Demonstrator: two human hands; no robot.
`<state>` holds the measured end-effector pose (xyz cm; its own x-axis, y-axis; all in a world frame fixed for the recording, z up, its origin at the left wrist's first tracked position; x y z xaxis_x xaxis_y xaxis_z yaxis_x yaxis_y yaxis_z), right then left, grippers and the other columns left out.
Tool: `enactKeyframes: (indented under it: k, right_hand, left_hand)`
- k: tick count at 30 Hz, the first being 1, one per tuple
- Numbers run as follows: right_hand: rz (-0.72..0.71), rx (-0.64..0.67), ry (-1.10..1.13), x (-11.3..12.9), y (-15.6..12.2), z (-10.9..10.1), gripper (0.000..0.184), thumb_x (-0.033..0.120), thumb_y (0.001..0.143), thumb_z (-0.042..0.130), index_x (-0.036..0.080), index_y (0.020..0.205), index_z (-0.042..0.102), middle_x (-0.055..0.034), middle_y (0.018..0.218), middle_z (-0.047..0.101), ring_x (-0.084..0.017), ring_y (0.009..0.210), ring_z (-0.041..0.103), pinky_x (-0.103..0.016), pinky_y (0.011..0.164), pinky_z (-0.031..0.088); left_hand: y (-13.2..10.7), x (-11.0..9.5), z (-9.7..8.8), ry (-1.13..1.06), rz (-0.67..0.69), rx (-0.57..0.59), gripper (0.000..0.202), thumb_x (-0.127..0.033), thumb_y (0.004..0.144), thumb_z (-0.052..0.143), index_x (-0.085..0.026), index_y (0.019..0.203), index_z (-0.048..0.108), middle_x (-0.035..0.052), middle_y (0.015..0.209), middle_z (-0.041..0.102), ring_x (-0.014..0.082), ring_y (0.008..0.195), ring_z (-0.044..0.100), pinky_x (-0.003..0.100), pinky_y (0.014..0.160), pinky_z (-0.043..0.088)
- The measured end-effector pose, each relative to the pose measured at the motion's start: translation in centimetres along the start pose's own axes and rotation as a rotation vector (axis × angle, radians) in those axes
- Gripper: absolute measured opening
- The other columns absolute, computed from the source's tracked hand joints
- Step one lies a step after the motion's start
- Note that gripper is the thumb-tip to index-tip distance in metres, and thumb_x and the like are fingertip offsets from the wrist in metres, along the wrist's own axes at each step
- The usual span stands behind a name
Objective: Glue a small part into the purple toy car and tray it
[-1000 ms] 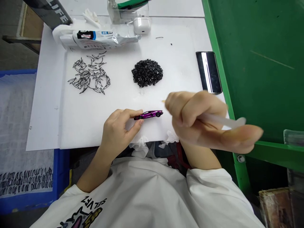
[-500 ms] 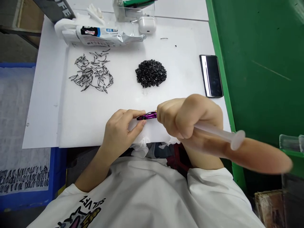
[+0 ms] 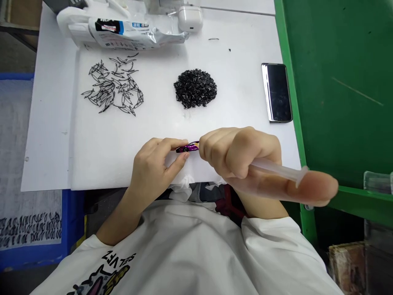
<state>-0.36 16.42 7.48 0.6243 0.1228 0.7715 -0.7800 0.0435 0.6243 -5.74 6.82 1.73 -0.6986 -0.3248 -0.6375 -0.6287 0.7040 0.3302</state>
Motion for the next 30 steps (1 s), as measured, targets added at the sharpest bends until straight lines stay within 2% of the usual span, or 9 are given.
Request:
enactKeyframes:
  k: [10, 17, 26, 30]
  right_hand:
    - [0.037, -0.031, 0.018, -0.5, -0.3, -0.1, 0.046, 0.055, 0.089, 0.025, 0.02, 0.06, 0.031, 0.0053, 0.048, 0.023, -0.007, 0.04, 0.02, -0.025, 0.047, 0.027]
    - [0.03, -0.026, -0.004, -0.3, -0.3, -0.4, 0.038, 0.04, 0.091, 0.027, 0.02, 0.059, 0.03, 0.0054, 0.049, 0.022, -0.007, 0.039, 0.021, -0.024, 0.049, 0.029]
    - [-0.014, -0.02, -0.008, 0.0, -0.6, -0.9, 0.041, 0.047, 0.089, 0.032, 0.02, 0.059, 0.033, 0.0053, 0.048, 0.027, -0.007, 0.039, 0.021, -0.026, 0.047, 0.028]
    - [-0.001, 0.001, -0.058, 0.2, -0.4, -0.8, 0.045, 0.049, 0.092, 0.021, 0.021, 0.059, 0.033, 0.0054, 0.048, 0.024, -0.007, 0.039, 0.022, -0.025, 0.048, 0.028]
  left_hand:
    - [0.0, 0.0, 0.1, 0.0, 0.003, 0.002, 0.014, -0.028, 0.087, 0.055, -0.019, 0.095, 0.061, -0.0004, 0.082, 0.069, 0.0153, 0.076, 0.058, 0.03, 0.071, 0.047]
    - [0.0, 0.0, 0.1, -0.004, 0.002, 0.008, 0.013, -0.028, 0.087, 0.054, -0.019, 0.094, 0.061, -0.0007, 0.081, 0.069, 0.0151, 0.076, 0.058, 0.029, 0.07, 0.046]
    - [0.0, 0.1, 0.0, -0.007, 0.001, 0.012, 0.014, -0.029, 0.087, 0.054, -0.02, 0.094, 0.06, -0.0007, 0.081, 0.068, 0.015, 0.075, 0.057, 0.029, 0.07, 0.045]
    - [0.1, 0.0, 0.0, -0.004, 0.005, 0.012, 0.014, -0.029, 0.087, 0.054, -0.019, 0.094, 0.061, -0.0007, 0.081, 0.068, 0.0148, 0.074, 0.056, 0.029, 0.069, 0.045]
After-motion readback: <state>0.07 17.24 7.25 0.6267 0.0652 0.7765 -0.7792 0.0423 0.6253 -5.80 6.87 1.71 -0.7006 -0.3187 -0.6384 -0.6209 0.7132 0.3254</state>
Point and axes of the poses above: each hand's wrist, its own y-axis towards the middle knuckle, its own z-axis out of the palm, x = y × z, the point moved 9 cm from there along y, towards the middle knuckle
